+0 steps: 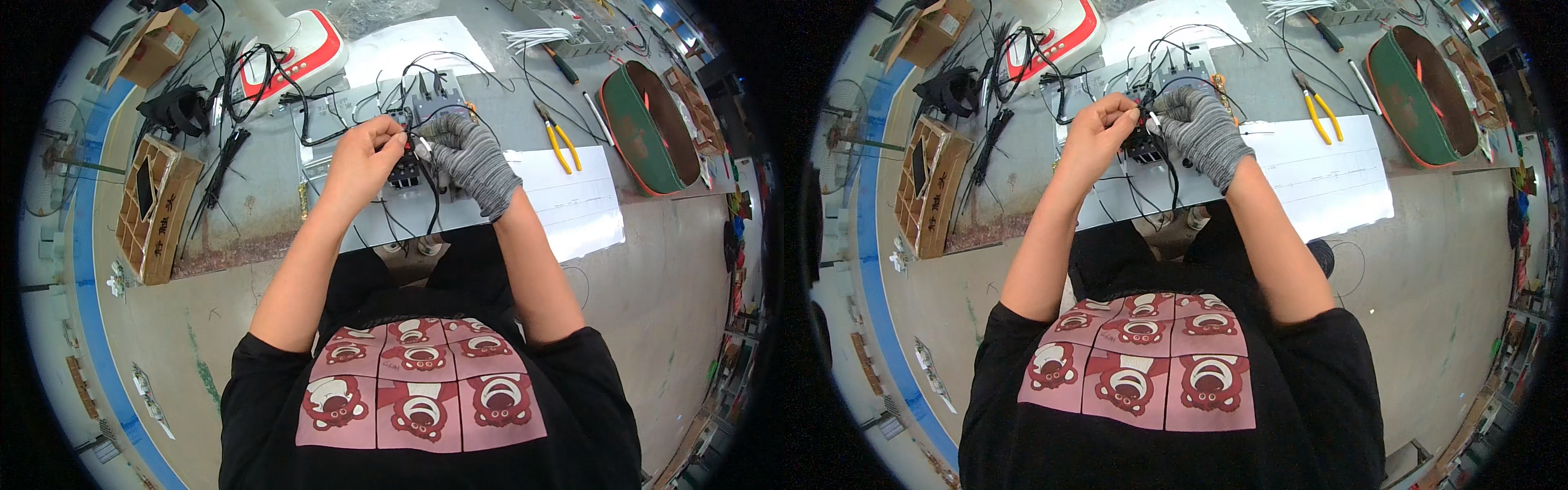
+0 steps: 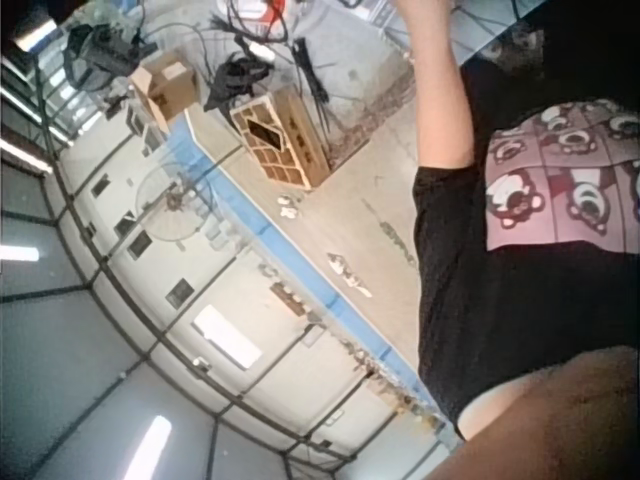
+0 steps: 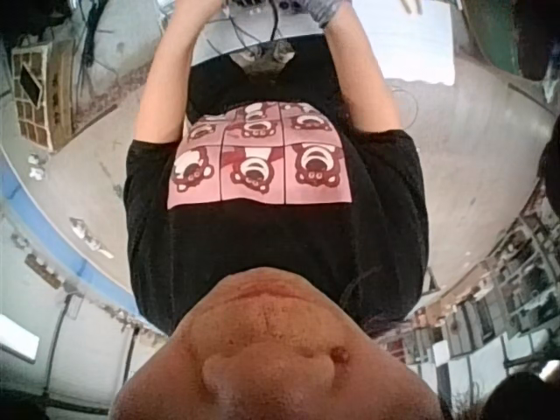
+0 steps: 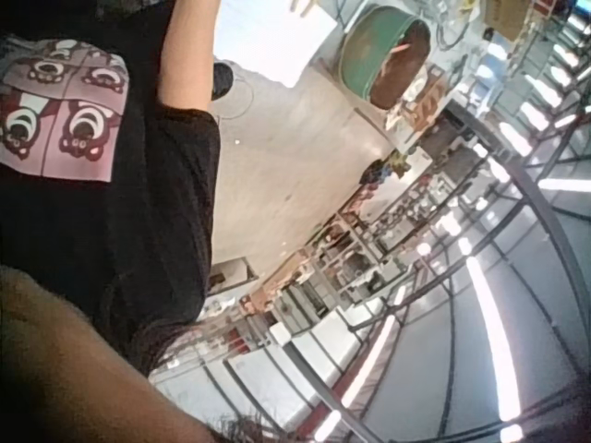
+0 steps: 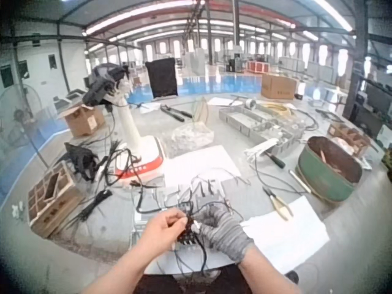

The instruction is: The person connects black wires to terminals on an electrical control box mounted on a metal panel. They strip wire ends, insert them into terminal blocks, and tighten connections using a screwdriver. The person also handles a white plastic cable tie and a roll of black wire while working at a cluttered workbench.

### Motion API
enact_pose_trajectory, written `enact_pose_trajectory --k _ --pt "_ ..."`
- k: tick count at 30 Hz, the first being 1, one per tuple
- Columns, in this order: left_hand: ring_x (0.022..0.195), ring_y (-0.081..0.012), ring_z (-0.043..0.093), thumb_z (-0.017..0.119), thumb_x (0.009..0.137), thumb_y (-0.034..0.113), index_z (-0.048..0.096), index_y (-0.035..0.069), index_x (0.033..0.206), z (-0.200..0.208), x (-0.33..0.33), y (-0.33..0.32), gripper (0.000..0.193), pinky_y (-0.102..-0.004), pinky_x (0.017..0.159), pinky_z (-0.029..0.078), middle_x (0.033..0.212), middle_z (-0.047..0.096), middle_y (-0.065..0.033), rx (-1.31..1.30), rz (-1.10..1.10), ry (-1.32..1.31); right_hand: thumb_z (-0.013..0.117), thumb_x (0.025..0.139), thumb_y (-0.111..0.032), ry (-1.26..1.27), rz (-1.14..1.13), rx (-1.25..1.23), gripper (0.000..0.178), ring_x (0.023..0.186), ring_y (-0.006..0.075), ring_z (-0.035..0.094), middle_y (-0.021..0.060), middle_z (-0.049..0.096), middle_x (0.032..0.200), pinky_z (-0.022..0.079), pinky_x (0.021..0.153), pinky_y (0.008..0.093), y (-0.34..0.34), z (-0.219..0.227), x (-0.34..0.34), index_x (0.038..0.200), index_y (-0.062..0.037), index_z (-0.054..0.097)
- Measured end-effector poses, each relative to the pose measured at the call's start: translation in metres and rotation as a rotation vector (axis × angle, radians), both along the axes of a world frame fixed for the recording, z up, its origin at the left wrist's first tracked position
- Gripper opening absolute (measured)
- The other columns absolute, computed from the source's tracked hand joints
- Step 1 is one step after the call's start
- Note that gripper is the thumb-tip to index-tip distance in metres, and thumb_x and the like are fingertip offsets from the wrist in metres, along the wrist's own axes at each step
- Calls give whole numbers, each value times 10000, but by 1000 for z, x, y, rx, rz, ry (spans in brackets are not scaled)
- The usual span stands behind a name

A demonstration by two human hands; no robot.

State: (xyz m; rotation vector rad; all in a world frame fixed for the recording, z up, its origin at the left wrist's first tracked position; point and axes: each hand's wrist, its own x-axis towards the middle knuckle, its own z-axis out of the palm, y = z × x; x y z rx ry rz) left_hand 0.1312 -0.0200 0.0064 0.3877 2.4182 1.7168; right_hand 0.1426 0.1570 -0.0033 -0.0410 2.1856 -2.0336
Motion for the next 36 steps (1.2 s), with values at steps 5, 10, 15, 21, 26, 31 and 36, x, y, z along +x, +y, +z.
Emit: enact_pose_trajectory --k 5,10,15,21,26,31,36 --pt "589 -16 365 565 902 167 579 35 866 4 1 0 138 -221 516 295 637 469 85 37 -9 -42 781 736 -196 77 107 210 381 801 161 637 94 678 875 517 743 289 4 -2 -6 1008 21 626" --pt "593 -13 372 563 902 168 584 40 865 2 -2 -3 134 -215 520 306 642 469 90 32 -17 -33 776 727 -205 31 162 374 384 797 181 649 98 682 857 520 724 301 -1 24 -2 1006 13 630" --pt "602 -17 396 566 902 164 590 21 883 6 -3 0 146 -215 534 331 660 498 77 33 -21 -63 709 763 -198 298 47 536 286 790 303 656 161 677 864 522 744 358 1 8 -8 993 -37 655" --pt "632 -32 455 565 905 146 594 -22 927 0 -1 5 171 -229 553 371 690 565 31 -178 31 87 634 839 -240 547 -65 974 199 745 305 648 145 670 815 522 687 381 2 49 9 946 -74 661" --pt "605 -42 456 574 898 159 613 13 936 7 0 6 156 -227 547 362 678 560 30 -63 69 -88 612 856 -253 547 -167 1088 180 710 312 645 129 654 769 522 650 397 -18 34 46 952 -107 659" --pt "567 -31 417 572 901 215 622 53 919 5 2 8 171 -208 497 299 732 579 51 0 92 -78 588 850 -154 472 -110 990 147 756 322 636 141 647 858 511 663 411 -37 0 56 972 -76 609" --pt "595 -16 435 574 902 209 634 59 950 16 3 6 168 -202 498 305 770 619 38 0 57 -174 584 855 -154 509 -132 889 185 766 320 640 132 651 854 510 677 417 -44 -18 50 1020 -74 612"
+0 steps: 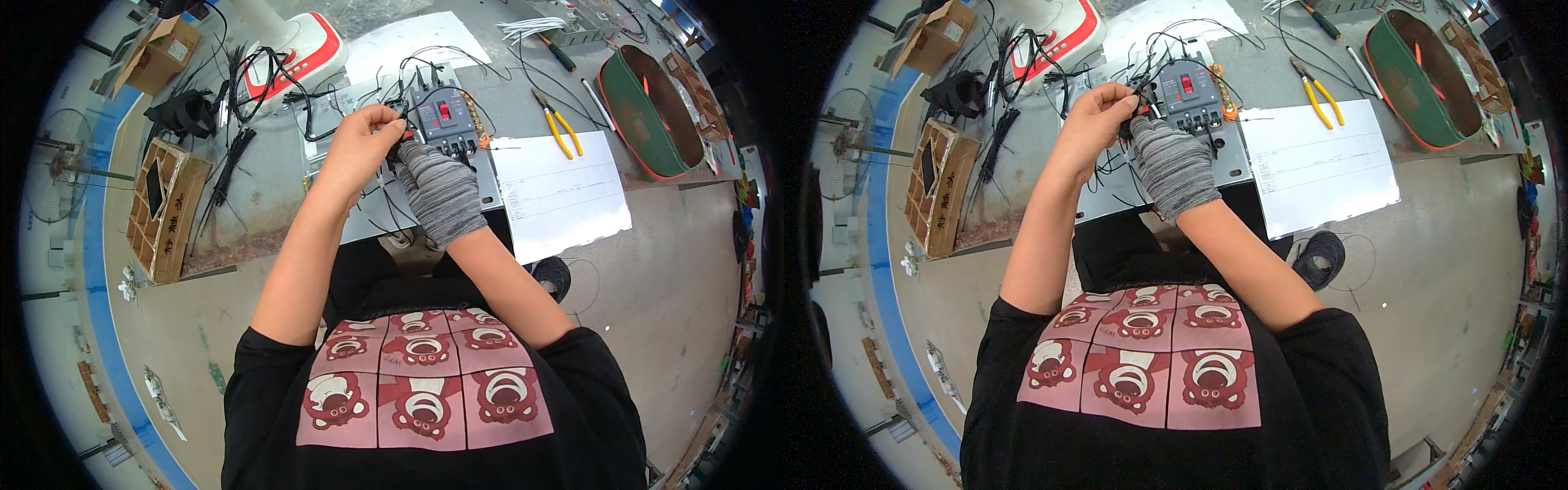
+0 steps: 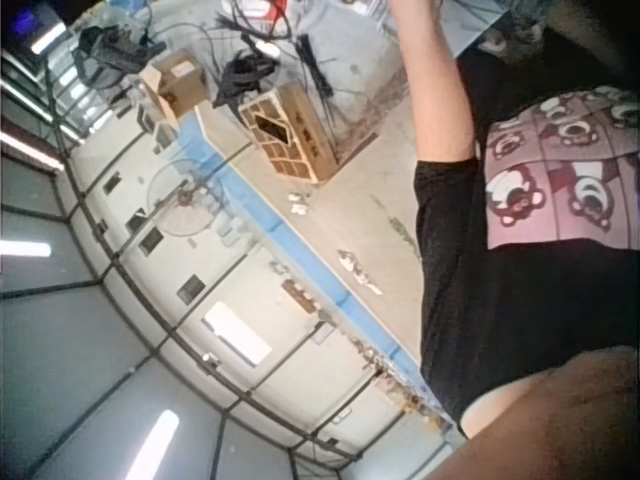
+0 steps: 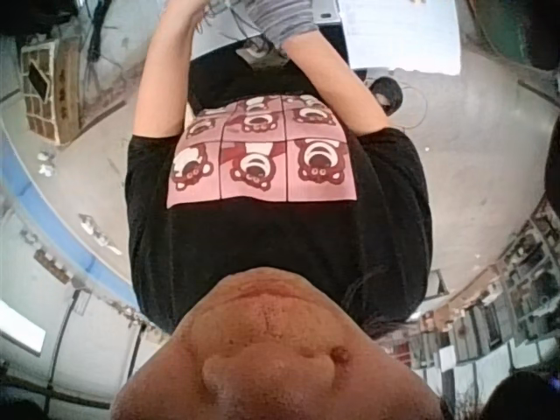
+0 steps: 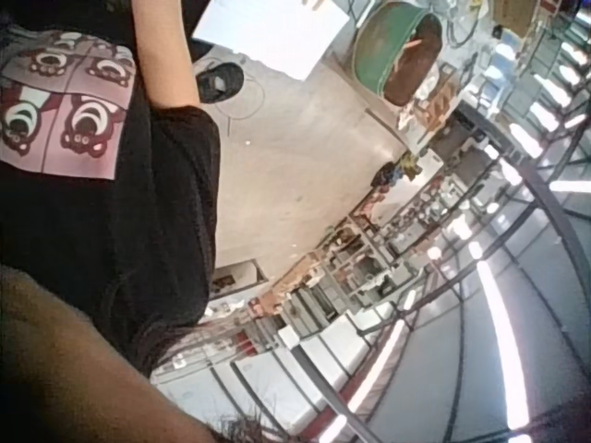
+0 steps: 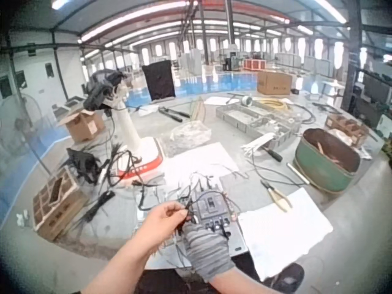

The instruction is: The person connects black wires to terminals on an electrical control box mounted on a metal panel. They strip wire ends, insert them into terminal blocks, and tighten connections using a screwdriver. The person also handles a white plastic cable tie and a roll of black wire while working at a cluttered workbench.

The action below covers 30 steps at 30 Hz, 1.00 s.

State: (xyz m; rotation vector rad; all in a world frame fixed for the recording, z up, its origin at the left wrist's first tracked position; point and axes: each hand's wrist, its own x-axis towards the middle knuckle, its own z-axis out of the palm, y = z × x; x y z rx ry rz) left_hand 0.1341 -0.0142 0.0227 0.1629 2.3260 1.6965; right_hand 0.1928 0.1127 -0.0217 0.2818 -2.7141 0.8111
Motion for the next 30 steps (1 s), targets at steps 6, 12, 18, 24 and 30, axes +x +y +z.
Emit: enact_pose_trajectory --k 6,12,18,24,30 --pt "596 -14 448 569 908 196 630 36 981 -2 -3 0 186 -202 489 301 834 671 12 52 -18 -22 623 863 -168 -10 31 -266 188 754 304 647 148 670 859 521 691 378 4 7 0 1019 -66 642" --pt "593 -27 464 565 911 189 629 26 999 13 2 0 196 -206 493 316 840 680 -3 2 -32 -40 619 896 -193 69 -116 -535 197 699 199 647 125 680 827 509 669 323 30 11 -18 984 -21 656" --pt "686 -69 566 557 917 138 617 -22 997 -4 -1 -1 189 -225 602 426 839 679 -41 64 -70 -1 636 882 -238 -416 22 -704 267 717 93 558 39 664 804 469 661 252 39 10 -56 1022 -14 676" --pt "730 -92 596 553 917 118 612 -40 989 -7 -3 -2 183 -232 709 458 819 676 -54 -38 -105 87 691 834 -276 -634 131 -805 268 563 75 510 3 629 688 415 513 232 46 24 -65 913 -20 696" --pt "718 -111 605 578 896 124 619 -37 987 0 2 3 189 -263 697 469 789 674 -80 -248 -72 223 734 750 -284 -618 147 -765 297 630 127 551 49 630 707 458 579 297 51 23 -74 828 -1 689"
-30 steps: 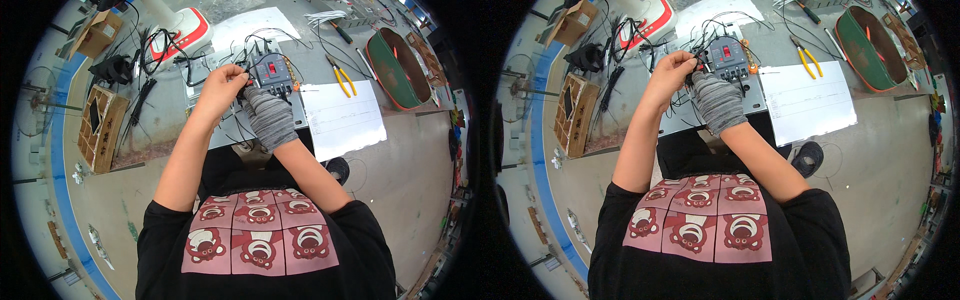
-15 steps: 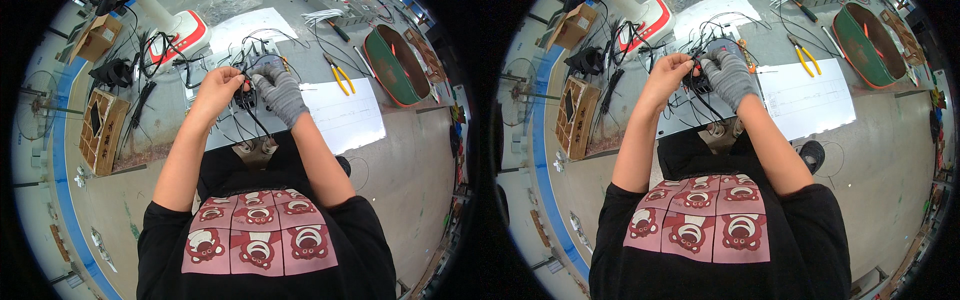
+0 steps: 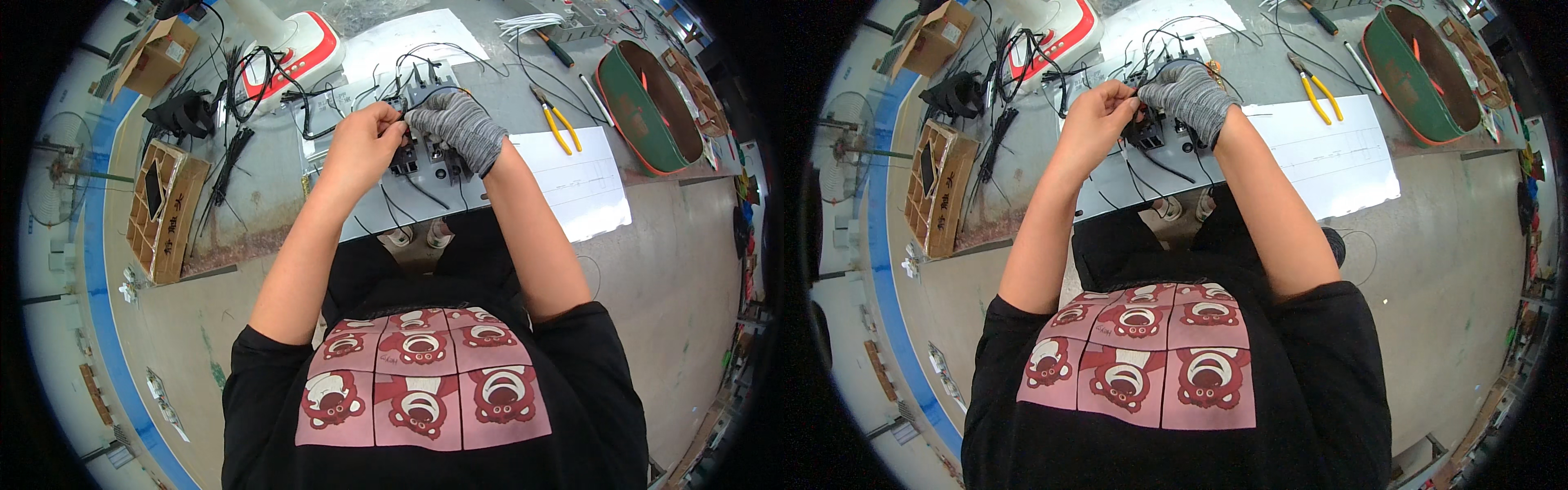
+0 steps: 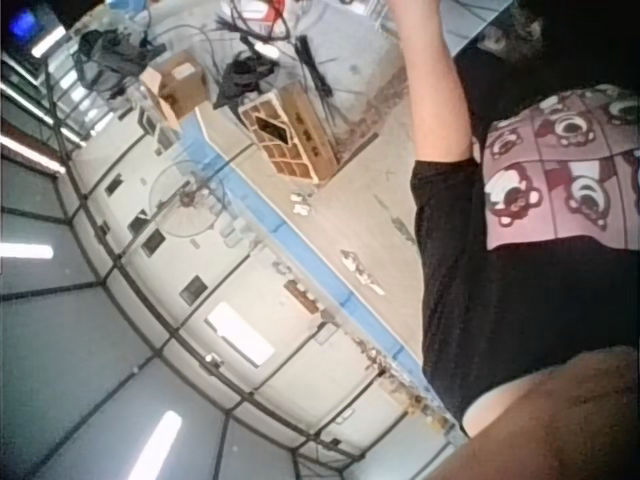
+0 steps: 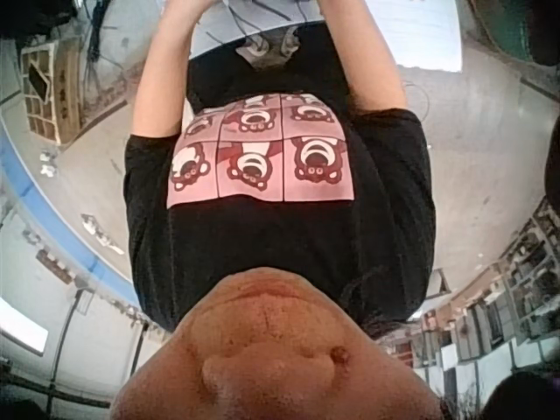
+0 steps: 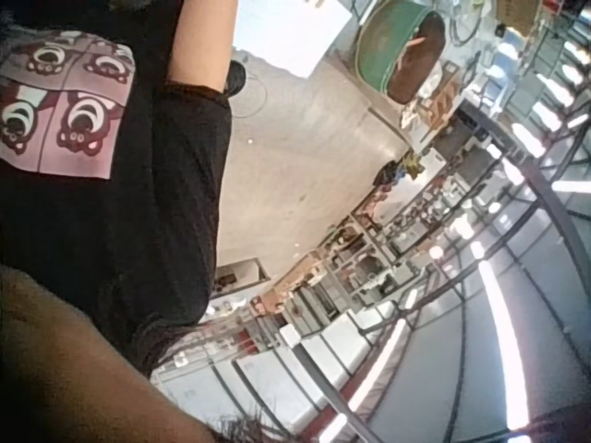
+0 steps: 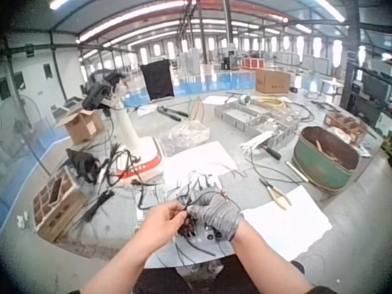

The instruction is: The person connects black wires to terminals on an electrical control box mounted on a metal panel. They strip wire ends, insert them into terminal blocks, and tighten connections using a screwdriver. The person also handles a white plastic cable tie and a roll of black wire while working at a cluttered workbench.

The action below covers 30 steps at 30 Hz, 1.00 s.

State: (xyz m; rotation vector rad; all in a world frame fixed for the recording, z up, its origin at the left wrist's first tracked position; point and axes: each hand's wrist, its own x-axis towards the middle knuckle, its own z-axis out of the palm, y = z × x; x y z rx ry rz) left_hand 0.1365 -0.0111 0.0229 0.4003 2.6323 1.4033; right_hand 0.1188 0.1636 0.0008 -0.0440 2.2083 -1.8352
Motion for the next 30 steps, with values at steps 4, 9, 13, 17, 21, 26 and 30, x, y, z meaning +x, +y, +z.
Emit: enact_pose_trajectory --k 4,9,13,17,21,26,30 --pt "772 -204 631 595 870 127 631 -38 983 6 2 0 203 -316 709 480 856 659 -144 -226 5 211 736 745 -297 -37 56 -64 317 584 117 530 40 615 680 444 534 290 4 -9 -7 837 0 676" --pt "807 -272 621 571 873 129 626 -57 1011 2 8 0 238 -351 721 478 917 638 -189 -291 -4 338 738 787 -274 -12 -37 37 251 465 92 477 1 541 583 385 415 249 -4 3 -1 751 -45 642" --pt "730 -204 599 563 885 138 623 -68 1020 5 5 1 254 -322 687 473 872 643 -144 -177 8 194 739 779 -258 -51 106 74 237 516 88 497 8 586 652 413 459 248 4 -4 -13 818 -34 670" --pt "685 -107 534 564 891 147 621 -47 1048 1 5 0 256 -262 613 437 846 629 -70 5 39 12 744 777 -248 78 145 199 273 624 95 563 21 630 738 461 532 246 6 -4 -13 910 -17 683" --pt "682 -95 511 556 895 146 620 -26 1064 -2 5 3 250 -249 592 420 855 621 -43 74 86 -40 754 779 -224 -28 135 140 279 610 92 581 33 646 737 476 531 234 7 11 -5 938 -8 676" --pt "677 -87 497 548 899 148 618 -29 1072 2 6 6 257 -247 583 415 845 611 -35 103 96 -68 732 812 -204 -64 202 -28 244 580 83 586 42 652 714 464 498 201 17 8 -6 926 3 671" --pt "667 -83 493 546 900 152 617 -31 1078 1 6 6 264 -248 575 413 838 608 -33 95 94 -67 743 801 -190 -58 163 2 208 518 77 545 29 624 667 445 465 205 14 9 -3 866 -8 664"
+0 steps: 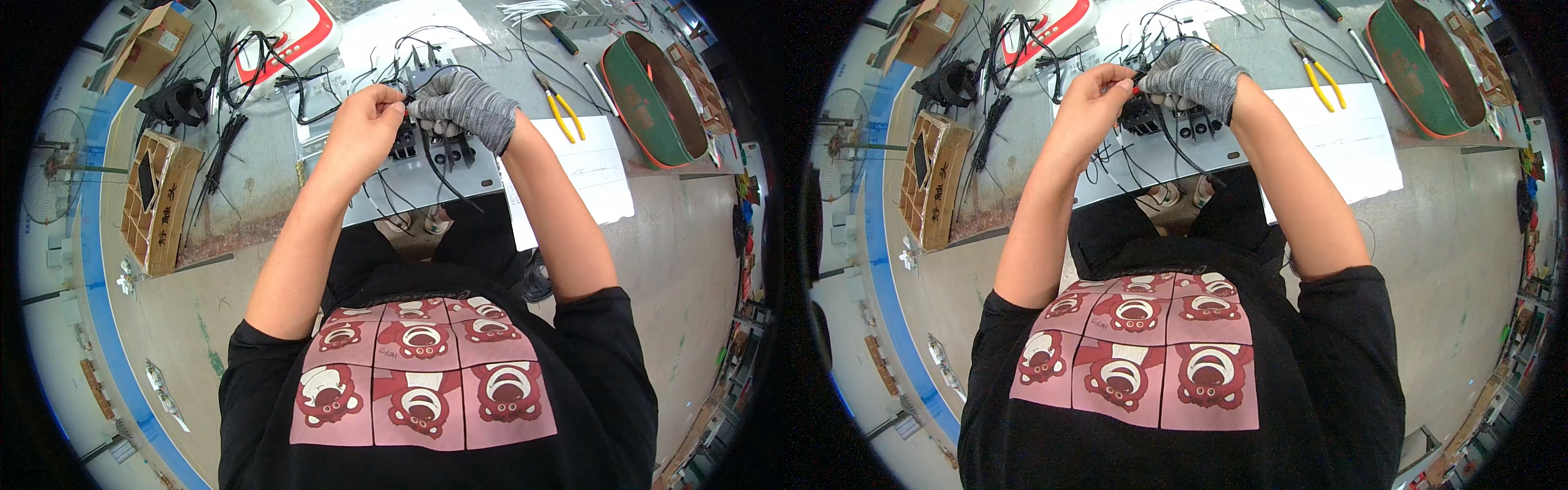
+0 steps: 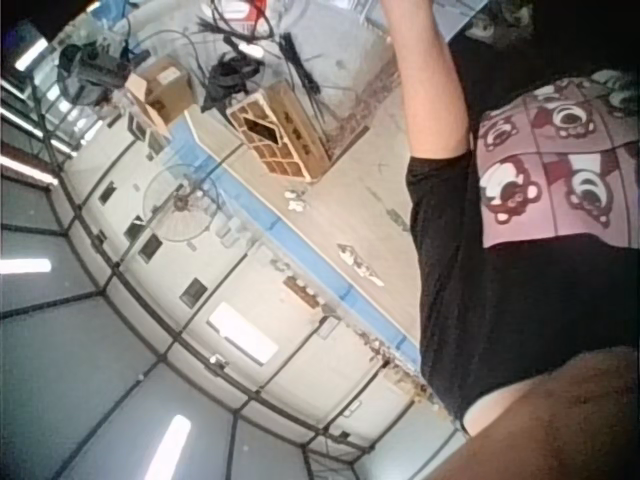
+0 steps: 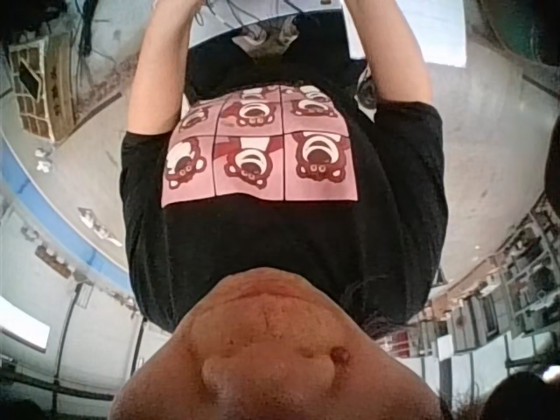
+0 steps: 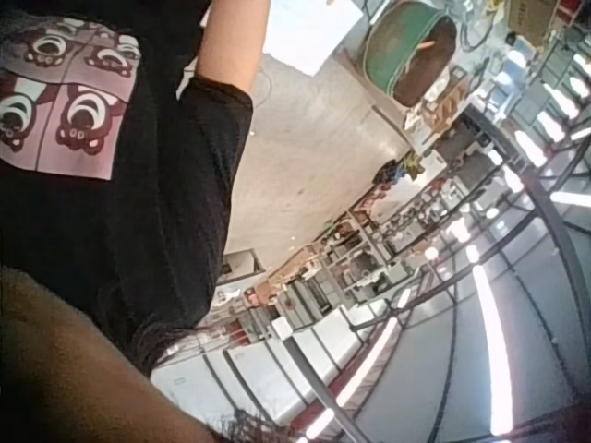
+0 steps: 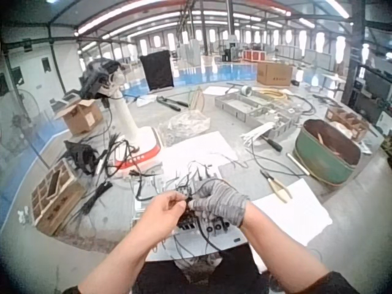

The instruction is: The person connects black wires to terminals on an electrical control box mounted on a metal panel. They strip wire ends, insert them into terminal blocks, and tighten connections using a screwdriver. The person also handles a white plastic cable tie and a roll of black wire while working at a cluttered workbench.

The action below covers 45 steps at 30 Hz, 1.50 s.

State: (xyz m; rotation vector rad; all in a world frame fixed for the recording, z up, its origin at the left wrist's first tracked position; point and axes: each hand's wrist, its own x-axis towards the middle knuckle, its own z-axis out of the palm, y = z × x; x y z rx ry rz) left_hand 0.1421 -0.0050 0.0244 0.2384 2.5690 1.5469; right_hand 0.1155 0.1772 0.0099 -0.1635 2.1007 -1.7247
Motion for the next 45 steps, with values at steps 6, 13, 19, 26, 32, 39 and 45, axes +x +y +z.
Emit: enact_pose_trajectory --k 6,13,19,26,32,39,45 --pt "657 -83 490 557 893 157 619 -21 1078 -4 1 -2 264 -250 568 411 839 606 -37 -37 -29 60 760 752 -207 124 -90 88 206 548 109 561 38 624 652 473 497 260 -5 -8 2 772 -31 655" --pt "750 -103 519 560 887 151 628 -25 1053 -4 1 -2 252 -251 679 431 851 616 -49 -76 -57 122 760 783 -196 -5 -35 -18 269 471 70 487 1 567 617 388 410 209 -2 -7 3 943 -9 652" --pt "767 -112 532 561 885 144 629 -24 1051 -3 3 0 247 -259 701 439 849 617 -55 -75 -38 121 717 823 -220 49 -8 55 194 465 93 531 52 641 650 432 417 223 -5 -5 4 847 -31 682" --pt "702 -112 540 559 884 139 624 -27 1047 -4 2 -4 242 -263 656 445 835 617 -63 -108 -46 172 666 864 -225 -15 43 -160 177 469 70 541 30 650 651 427 421 195 8 -12 4 852 -49 687" --pt "627 -100 515 552 888 143 616 -31 1047 -10 -1 -3 244 -268 597 428 772 610 -45 -147 -77 239 767 766 -312 62 -33 66 279 500 83 535 23 624 642 435 446 223 1 -11 4 810 -55 668" --pt "591 -111 530 561 887 133 619 -20 1053 -12 -4 -4 233 -269 565 442 754 610 -55 -170 -55 220 773 773 -258 184 -125 171 312 561 94 565 44 628 686 489 524 248 -4 -10 9 939 -25 648" --pt "771 -171 596 573 881 106 617 -41 1040 -15 -4 0 221 -297 706 476 927 634 -112 -255 -106 312 680 860 -172 58 -212 -18 236 612 119 627 75 676 826 533 581 268 1 -20 26 1048 -34 645"
